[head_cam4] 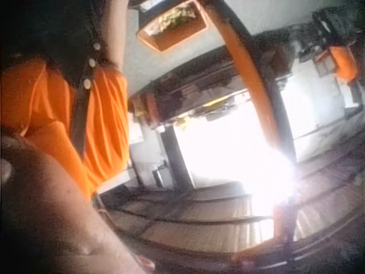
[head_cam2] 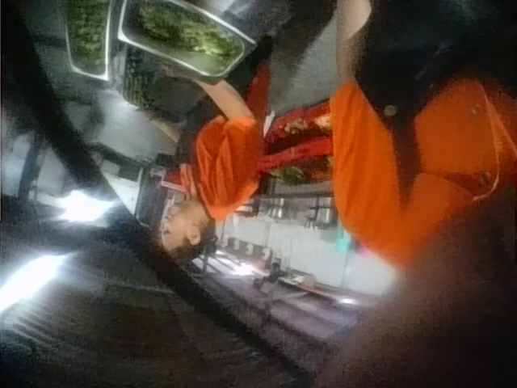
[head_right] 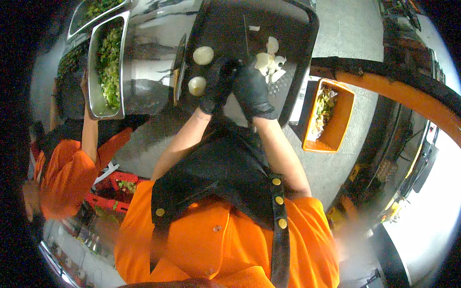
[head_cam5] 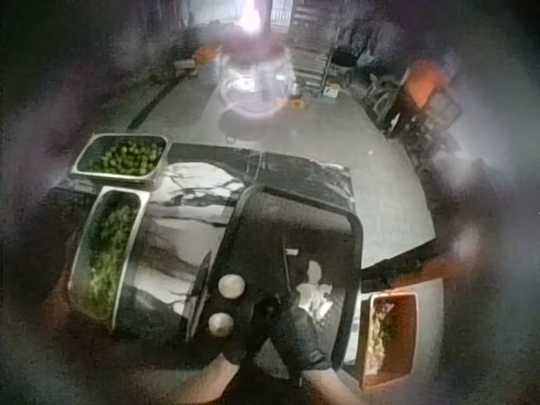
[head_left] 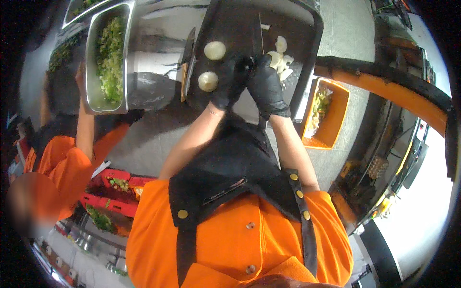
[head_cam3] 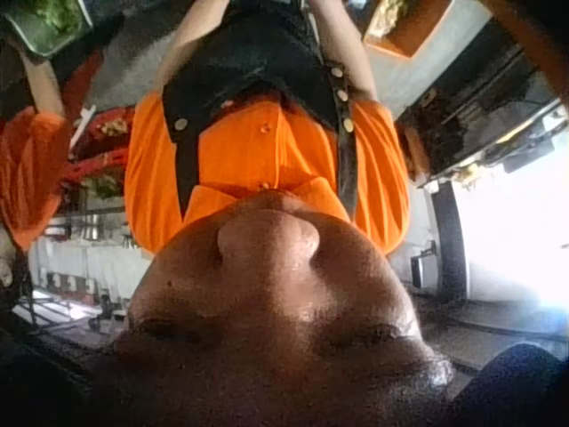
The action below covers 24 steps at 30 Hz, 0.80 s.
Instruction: The person peels several white onions and places the skins into a waste bin. Then, using a cleaver on a cutting board, the person slices the onions into thin rings and transfers them into a metal container.
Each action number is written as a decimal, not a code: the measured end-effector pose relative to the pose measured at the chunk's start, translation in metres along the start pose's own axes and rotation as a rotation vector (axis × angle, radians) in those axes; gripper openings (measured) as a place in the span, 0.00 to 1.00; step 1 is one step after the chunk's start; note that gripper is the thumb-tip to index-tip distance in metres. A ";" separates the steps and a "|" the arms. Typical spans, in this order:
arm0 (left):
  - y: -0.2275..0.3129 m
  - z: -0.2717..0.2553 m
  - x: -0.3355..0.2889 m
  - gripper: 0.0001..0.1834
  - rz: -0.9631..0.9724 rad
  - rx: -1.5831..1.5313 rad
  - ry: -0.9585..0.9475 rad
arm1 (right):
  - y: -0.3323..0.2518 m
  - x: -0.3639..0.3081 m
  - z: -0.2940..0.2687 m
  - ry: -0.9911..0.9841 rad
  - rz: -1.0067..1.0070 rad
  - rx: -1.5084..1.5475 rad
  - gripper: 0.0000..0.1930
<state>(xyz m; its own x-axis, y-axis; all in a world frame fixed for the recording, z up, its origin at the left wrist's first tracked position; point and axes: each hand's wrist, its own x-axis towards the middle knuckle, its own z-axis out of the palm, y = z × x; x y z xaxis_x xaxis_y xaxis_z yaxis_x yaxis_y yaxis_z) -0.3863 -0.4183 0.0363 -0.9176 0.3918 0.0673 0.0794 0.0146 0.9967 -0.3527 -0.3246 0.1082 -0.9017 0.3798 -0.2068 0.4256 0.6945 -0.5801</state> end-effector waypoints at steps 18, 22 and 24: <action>0.057 0.039 0.049 0.11 -0.062 0.049 -0.276 | 0.048 0.028 -0.107 0.209 0.290 0.733 0.12; 0.001 0.001 0.040 0.11 -0.006 0.018 -0.088 | 0.059 -0.003 -0.054 0.133 0.336 0.721 0.09; 0.017 0.003 0.044 0.11 0.022 0.104 0.062 | 0.062 -0.019 -0.010 0.137 0.121 0.663 0.09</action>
<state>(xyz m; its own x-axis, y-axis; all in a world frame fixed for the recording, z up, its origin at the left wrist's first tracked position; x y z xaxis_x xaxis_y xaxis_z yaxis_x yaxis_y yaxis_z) -0.4244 -0.3980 0.0562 -0.9374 0.3351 0.0947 0.1365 0.1035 0.9852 -0.3085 -0.2829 0.0837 -0.8141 0.5355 -0.2245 0.3468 0.1382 -0.9277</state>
